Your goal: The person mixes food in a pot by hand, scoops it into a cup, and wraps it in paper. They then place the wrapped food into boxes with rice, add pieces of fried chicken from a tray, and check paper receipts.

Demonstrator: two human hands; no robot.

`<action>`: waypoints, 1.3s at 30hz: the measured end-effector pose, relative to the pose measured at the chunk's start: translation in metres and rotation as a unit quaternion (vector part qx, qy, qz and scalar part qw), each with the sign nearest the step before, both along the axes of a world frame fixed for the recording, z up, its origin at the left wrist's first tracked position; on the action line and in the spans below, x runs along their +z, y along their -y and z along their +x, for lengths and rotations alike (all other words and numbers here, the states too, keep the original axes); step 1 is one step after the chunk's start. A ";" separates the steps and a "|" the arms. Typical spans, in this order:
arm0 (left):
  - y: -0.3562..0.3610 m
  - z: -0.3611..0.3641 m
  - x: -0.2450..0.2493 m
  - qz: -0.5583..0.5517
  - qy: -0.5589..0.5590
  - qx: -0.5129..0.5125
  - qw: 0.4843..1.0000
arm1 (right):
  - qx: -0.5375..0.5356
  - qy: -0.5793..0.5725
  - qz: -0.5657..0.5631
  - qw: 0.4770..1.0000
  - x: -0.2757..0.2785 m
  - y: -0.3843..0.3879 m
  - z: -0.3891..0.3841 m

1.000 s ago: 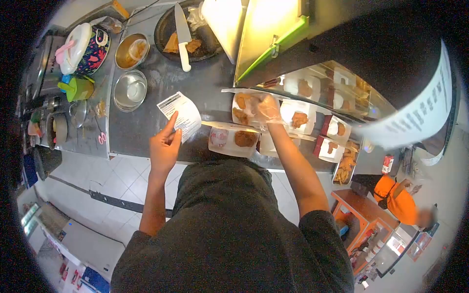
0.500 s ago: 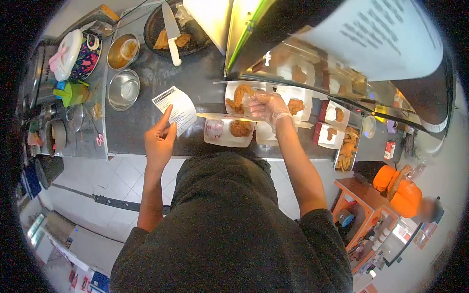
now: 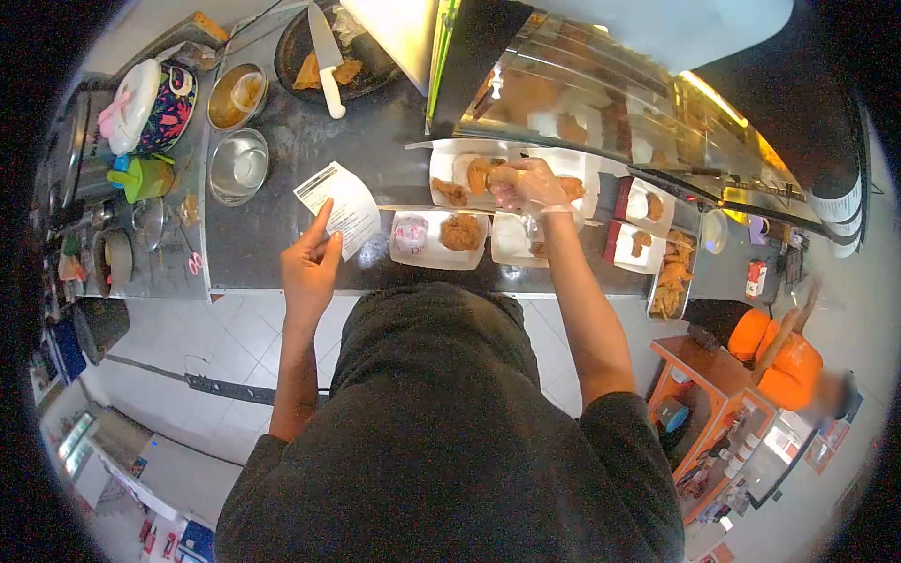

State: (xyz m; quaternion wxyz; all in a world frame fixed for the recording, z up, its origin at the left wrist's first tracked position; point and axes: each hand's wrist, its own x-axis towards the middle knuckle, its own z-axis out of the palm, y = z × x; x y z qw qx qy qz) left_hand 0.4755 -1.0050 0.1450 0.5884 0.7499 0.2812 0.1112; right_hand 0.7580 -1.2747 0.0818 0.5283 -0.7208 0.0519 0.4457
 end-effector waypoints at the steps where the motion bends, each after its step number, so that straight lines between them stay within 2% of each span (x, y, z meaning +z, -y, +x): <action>1: 0.000 0.000 0.002 0.001 -0.007 -0.006 1.000 | 0.021 -0.019 0.016 0.999 -0.015 0.001 0.006; 2: -0.001 -0.001 0.007 0.001 -0.022 -0.019 1.000 | 0.043 -0.038 0.032 0.998 -0.027 0.004 0.010; 5: 0.000 -0.002 0.009 0.000 -0.030 -0.023 0.999 | -0.013 -0.016 0.045 0.999 0.001 -0.024 -0.008; 8: 0.001 -0.002 0.008 -0.012 -0.016 0.006 1.000 | 0.175 0.143 -0.065 0.972 -0.028 -0.026 0.001; 9: 0.001 -0.002 0.007 -0.018 -0.012 0.018 1.000 | 0.276 0.203 -0.162 0.925 -0.019 -0.035 0.002; 12: -0.003 -0.004 0.005 -0.021 -0.015 0.016 1.000 | 0.461 0.393 -0.098 0.790 -0.021 -0.054 0.004; 13: -0.003 -0.005 0.004 -0.024 -0.014 0.017 0.999 | 0.505 0.346 -0.122 0.781 -0.027 -0.059 0.008; 17: -0.007 -0.002 0.004 -0.004 -0.028 0.009 1.000 | 0.645 0.321 -0.251 0.647 -0.050 -0.096 -0.002; 20: -0.013 -0.001 0.011 0.026 -0.059 0.011 0.998 | 0.618 0.295 -0.266 0.679 -0.011 -0.110 -0.018; 21: -0.015 0.000 0.013 0.034 -0.067 0.011 0.997 | 0.627 0.323 -0.271 0.655 -0.011 -0.111 -0.021; 22: -0.017 -0.001 0.011 0.016 -0.045 0.026 0.999 | 0.609 0.316 -0.271 0.675 -0.021 -0.111 -0.021; 23: -0.018 -0.005 0.005 -0.005 -0.022 0.037 0.999 | 0.606 0.321 -0.292 0.667 -0.022 -0.114 -0.022; 24: -0.018 -0.006 -0.001 -0.029 0.003 0.045 0.999 | 0.584 0.350 -0.263 0.684 -0.038 -0.107 -0.020; 25: -0.019 -0.006 -0.006 -0.035 0.019 0.056 0.998 | 0.559 0.342 -0.271 0.705 0.008 -0.112 -0.022; 26: -0.019 -0.008 -0.005 -0.032 0.015 0.055 0.998 | 0.562 0.301 -0.281 0.717 0.021 -0.112 -0.019; 27: -0.019 -0.010 -0.004 -0.030 0.011 0.053 0.998 | 0.592 0.333 -0.276 0.680 0.003 -0.105 -0.013; 29: -0.017 -0.008 0.009 -0.005 -0.035 0.032 0.999 | 0.608 0.347 -0.226 0.677 -0.027 -0.084 0.004; 30: -0.011 -0.004 0.011 0.007 -0.014 0.026 1.000 | 0.616 0.356 -0.198 0.675 -0.031 -0.070 0.010; 32: 0.001 0.005 0.013 0.031 0.031 0.021 0.999 | 0.528 0.365 -0.230 0.731 0.022 -0.055 0.002; 33: 0.005 0.008 0.013 0.025 0.028 0.008 0.999 | 0.481 0.401 -0.202 0.753 0.026 -0.037 -0.001; 36: 0.030 0.026 0.019 0.025 0.031 -0.037 0.999 | 0.440 0.469 -0.219 0.734 0.052 0.014 -0.002; 37: 0.045 0.036 0.031 0.041 0.018 -0.049 0.998 | 0.377 0.456 -0.192 0.783 0.062 0.033 -0.006; 39: 0.073 0.053 0.042 0.060 0.024 -0.079 0.995 | 0.269 0.470 -0.129 0.831 0.094 0.085 -0.017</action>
